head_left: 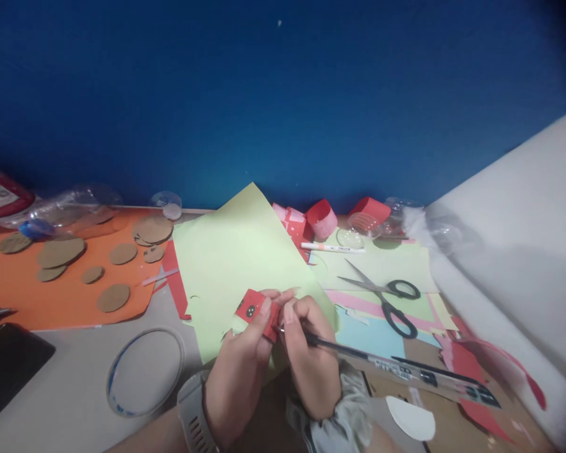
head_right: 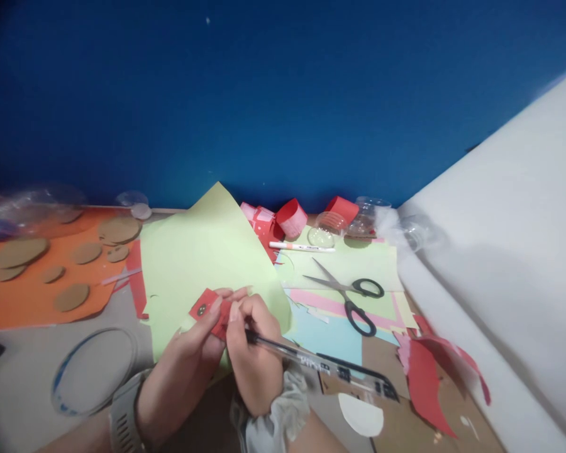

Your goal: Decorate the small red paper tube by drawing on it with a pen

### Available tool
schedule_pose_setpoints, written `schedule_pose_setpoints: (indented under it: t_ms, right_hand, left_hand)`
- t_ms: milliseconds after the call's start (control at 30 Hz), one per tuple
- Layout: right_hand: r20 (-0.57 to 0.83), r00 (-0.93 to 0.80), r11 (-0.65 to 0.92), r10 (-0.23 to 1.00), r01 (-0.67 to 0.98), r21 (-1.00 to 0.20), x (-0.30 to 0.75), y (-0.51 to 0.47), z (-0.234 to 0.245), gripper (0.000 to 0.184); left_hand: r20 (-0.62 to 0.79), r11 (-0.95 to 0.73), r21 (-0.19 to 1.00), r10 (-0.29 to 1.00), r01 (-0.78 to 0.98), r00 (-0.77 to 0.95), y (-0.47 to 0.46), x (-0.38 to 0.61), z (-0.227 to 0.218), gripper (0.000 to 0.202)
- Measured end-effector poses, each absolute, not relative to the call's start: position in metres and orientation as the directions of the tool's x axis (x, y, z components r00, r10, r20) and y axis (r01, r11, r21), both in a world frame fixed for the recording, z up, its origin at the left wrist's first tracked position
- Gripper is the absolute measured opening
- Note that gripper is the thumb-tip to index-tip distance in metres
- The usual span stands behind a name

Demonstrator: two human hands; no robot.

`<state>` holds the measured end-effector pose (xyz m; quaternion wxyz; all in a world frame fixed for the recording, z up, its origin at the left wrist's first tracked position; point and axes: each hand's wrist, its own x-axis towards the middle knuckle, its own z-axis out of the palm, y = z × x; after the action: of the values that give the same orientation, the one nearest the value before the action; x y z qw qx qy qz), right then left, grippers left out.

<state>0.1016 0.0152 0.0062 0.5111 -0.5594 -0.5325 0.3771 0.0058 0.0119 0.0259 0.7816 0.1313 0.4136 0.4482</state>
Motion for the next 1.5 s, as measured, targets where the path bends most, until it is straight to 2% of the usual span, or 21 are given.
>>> schedule_pose_setpoints:
  t_ms: [133,333,533,733,867,1100,1333,1500]
  right_hand:
    - [0.130,0.174,0.088,0.976,0.229,-0.970,0.1009,0.0148,0.0082,0.032]
    - [0.139,0.061,0.122,0.988,0.224,-0.967,0.1055,0.0107,0.0003,0.026]
    - [0.136,0.137,0.108,0.981,0.194,-0.975,0.1033,0.0100,0.0002,0.027]
    - [0.142,0.056,0.126,0.988,0.237,-0.963,0.1046,0.0098,0.0015,0.027]
    - [0.152,0.090,0.130,0.984,0.214,-0.968,0.1042,0.0101,0.0018,0.027]
    - [0.165,0.032,0.151,0.986,0.263,-0.953,0.1056,0.0098,0.0025,0.026]
    - [0.144,0.105,0.118,0.984,0.219,-0.969,0.1035,0.0104,0.0031,0.026]
    - [0.157,0.017,0.146,0.987,0.283,-0.948,0.1062,0.0090,0.0047,0.028]
  left_hand:
    - [-0.524,0.559,0.570,0.812,-0.602,0.257,0.0108,0.0060,0.0249,0.034]
    - [-0.510,0.549,0.540,0.817,-0.638,0.271,0.0130,0.0061,0.0269,0.035]
    - [-0.523,0.562,0.541,0.807,-0.626,0.273,0.0128,0.0062,0.0289,0.033]
    - [-0.518,0.562,0.533,0.808,-0.632,0.281,0.0139,0.0057,0.0301,0.035]
    - [-0.514,0.556,0.552,0.814,-0.622,0.271,0.0142,0.0056,0.0293,0.035]
    - [-0.527,0.571,0.495,0.797,-0.655,0.296,0.0136,0.0056,0.0303,0.036]
    - [-0.509,0.548,0.517,0.814,-0.657,0.278,0.0116,0.0057,0.0296,0.035]
    - [-0.533,0.573,0.515,0.797,-0.637,0.286,0.0143,0.0056,0.0291,0.036]
